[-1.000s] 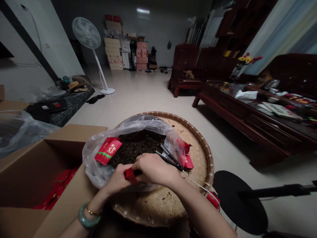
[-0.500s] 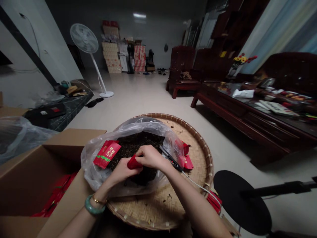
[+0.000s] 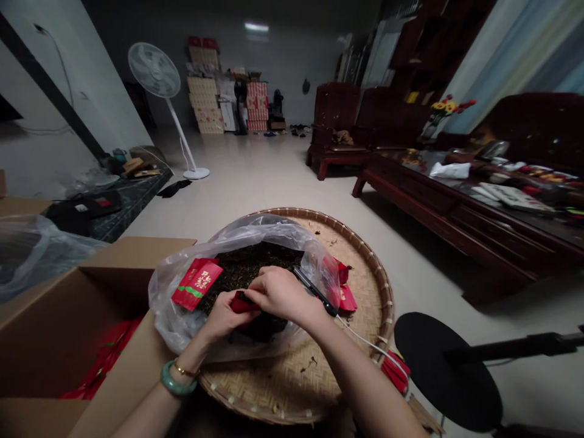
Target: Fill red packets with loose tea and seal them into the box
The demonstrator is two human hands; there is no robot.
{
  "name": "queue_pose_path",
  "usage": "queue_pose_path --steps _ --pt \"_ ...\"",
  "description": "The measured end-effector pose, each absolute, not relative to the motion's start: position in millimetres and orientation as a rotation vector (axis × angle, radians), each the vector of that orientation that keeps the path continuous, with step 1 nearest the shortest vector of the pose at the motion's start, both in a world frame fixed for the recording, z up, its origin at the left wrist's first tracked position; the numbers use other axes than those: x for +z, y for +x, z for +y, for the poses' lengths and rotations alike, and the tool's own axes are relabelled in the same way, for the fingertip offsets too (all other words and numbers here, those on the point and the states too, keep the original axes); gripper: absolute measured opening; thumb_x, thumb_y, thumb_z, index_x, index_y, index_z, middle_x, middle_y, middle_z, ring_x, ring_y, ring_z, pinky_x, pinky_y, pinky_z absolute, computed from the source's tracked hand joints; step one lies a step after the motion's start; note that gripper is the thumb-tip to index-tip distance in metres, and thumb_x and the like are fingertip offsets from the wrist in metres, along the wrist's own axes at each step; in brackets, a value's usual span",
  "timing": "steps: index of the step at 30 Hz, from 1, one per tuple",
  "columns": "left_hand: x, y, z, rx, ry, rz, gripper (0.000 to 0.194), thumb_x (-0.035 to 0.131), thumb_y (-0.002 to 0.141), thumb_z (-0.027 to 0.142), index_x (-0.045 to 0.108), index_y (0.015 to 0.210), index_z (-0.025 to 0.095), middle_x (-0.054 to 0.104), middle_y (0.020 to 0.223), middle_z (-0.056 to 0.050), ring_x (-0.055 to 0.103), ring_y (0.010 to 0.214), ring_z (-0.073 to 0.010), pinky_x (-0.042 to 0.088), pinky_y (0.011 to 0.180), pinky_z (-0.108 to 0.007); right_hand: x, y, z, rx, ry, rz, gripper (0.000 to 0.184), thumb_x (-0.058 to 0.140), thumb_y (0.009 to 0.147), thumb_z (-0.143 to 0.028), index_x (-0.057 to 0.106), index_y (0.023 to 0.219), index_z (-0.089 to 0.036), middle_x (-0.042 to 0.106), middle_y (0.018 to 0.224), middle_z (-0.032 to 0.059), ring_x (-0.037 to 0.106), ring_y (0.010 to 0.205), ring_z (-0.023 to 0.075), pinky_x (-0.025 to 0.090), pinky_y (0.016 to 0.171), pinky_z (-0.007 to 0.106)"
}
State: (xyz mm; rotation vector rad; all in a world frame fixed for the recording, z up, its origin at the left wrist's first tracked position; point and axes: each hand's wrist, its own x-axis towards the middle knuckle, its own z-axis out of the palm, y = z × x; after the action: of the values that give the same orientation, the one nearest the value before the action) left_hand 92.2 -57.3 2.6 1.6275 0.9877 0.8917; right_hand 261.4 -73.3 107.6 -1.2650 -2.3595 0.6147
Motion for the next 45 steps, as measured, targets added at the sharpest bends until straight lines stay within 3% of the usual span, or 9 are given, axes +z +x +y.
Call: queue_pose_path --steps 8,15,20,23,28,31,35,40,45 --pt "-7.7 88.8 -50.7 0.939 1.725 1.016 0.029 0.074 0.062 0.028 0.069 0.086 0.014 0.07 0.072 -0.002 0.062 0.066 -0.0157 0.049 0.064 -0.025 99.2 257.1 -66.0 0.571 -1.305 -2.351 0.028 0.052 0.089 -0.023 0.07 0.069 -0.016 0.058 0.065 0.001 0.051 0.062 0.0101 0.031 0.058 0.022" --pt "-12.6 73.8 -54.6 1.135 2.002 1.044 0.055 0.072 0.067 0.026 0.052 0.118 0.021 0.067 0.11 -0.006 0.066 0.096 -0.0205 0.053 0.084 -0.033 84.0 253.4 -64.5 0.666 -1.205 -2.168 0.024 0.052 0.088 -0.02 0.072 0.076 -0.016 0.066 0.072 0.0039 0.058 0.068 0.0123 0.039 0.063 0.021" --pt "-11.1 60.4 -53.7 1.198 2.298 0.901 0.035 0.062 0.08 0.025 0.053 0.114 0.021 0.068 0.104 -0.007 0.066 0.094 -0.0194 0.055 0.081 -0.032 72.9 252.9 -63.3 0.873 -1.171 -1.812 0.025 0.052 0.086 -0.028 0.071 0.074 -0.016 0.069 0.072 0.0032 0.061 0.069 0.014 0.044 0.063 0.023" --pt "-4.9 56.5 -53.9 1.178 2.39 0.858 0.029 0.06 0.083 0.025 0.054 0.111 0.02 0.069 0.102 -0.007 0.066 0.093 -0.0191 0.054 0.082 -0.032 63.2 257.7 -54.6 1.005 -1.204 -1.517 0.031 0.053 0.084 -0.04 0.069 0.076 -0.015 0.068 0.067 0.0039 0.062 0.062 0.015 0.044 0.053 0.022" --pt "5.1 52.5 -56.2 1.159 2.434 0.875 0.022 0.058 0.084 0.025 0.058 0.105 0.018 0.07 0.096 -0.007 0.067 0.086 -0.018 0.054 0.077 -0.03 46.4 268.8 -42.5 1.059 -1.294 -1.243 0.043 0.053 0.081 -0.047 0.062 0.109 -0.016 0.067 0.094 0.0096 0.064 0.069 0.0158 0.049 0.051 0.024" --pt "9.9 50.5 -56.0 1.116 2.421 0.855 0.019 0.057 0.085 0.024 0.059 0.103 0.019 0.07 0.095 -0.007 0.067 0.085 -0.0177 0.053 0.076 -0.029 47.9 268.7 -54.2 0.876 -1.277 -1.542 0.036 0.055 0.084 -0.038 0.059 0.115 -0.022 0.061 0.111 0.0095 0.061 0.085 0.0161 0.052 0.07 0.03" --pt "20.8 48.4 -54.4 0.968 2.45 0.868 0.014 0.057 0.084 0.024 0.062 0.096 0.019 0.07 0.087 -0.005 0.066 0.078 -0.0171 0.052 0.071 -0.028 61.7 261.4 -78.0 0.647 -1.141 -2.193 0.023 0.06 0.085 -0.032 0.068 0.104 -0.022 0.058 0.112 0.0095 0.051 0.108 0.0214 0.043 0.094 0.037" --pt "36.4 46.0 -52.0 0.707 2.542 0.798 0.014 0.053 0.087 0.024 0.064 0.091 0.018 0.07 0.084 -0.006 0.065 0.076 -0.0175 0.05 0.07 -0.028 70.5 248.5 -80.0 0.47 -1.259 -2.575 0.019 0.06 0.085 -0.033 0.072 0.093 -0.019 0.061 0.097 0.0101 0.052 0.098 0.0222 0.046 0.083 0.033" --pt "37.6 46.9 -49.7 0.759 2.395 0.766 0.014 0.055 0.086 0.024 0.067 0.089 0.02 0.072 0.085 -0.004 0.066 0.077 -0.0164 0.049 0.07 -0.026 72.6 244.0 -72.7 0.401 -1.314 -2.666 0.023 0.055 0.088 -0.033 0.073 0.085 -0.018 0.062 0.088 0.0093 0.054 0.086 0.0197 0.044 0.072 0.029"
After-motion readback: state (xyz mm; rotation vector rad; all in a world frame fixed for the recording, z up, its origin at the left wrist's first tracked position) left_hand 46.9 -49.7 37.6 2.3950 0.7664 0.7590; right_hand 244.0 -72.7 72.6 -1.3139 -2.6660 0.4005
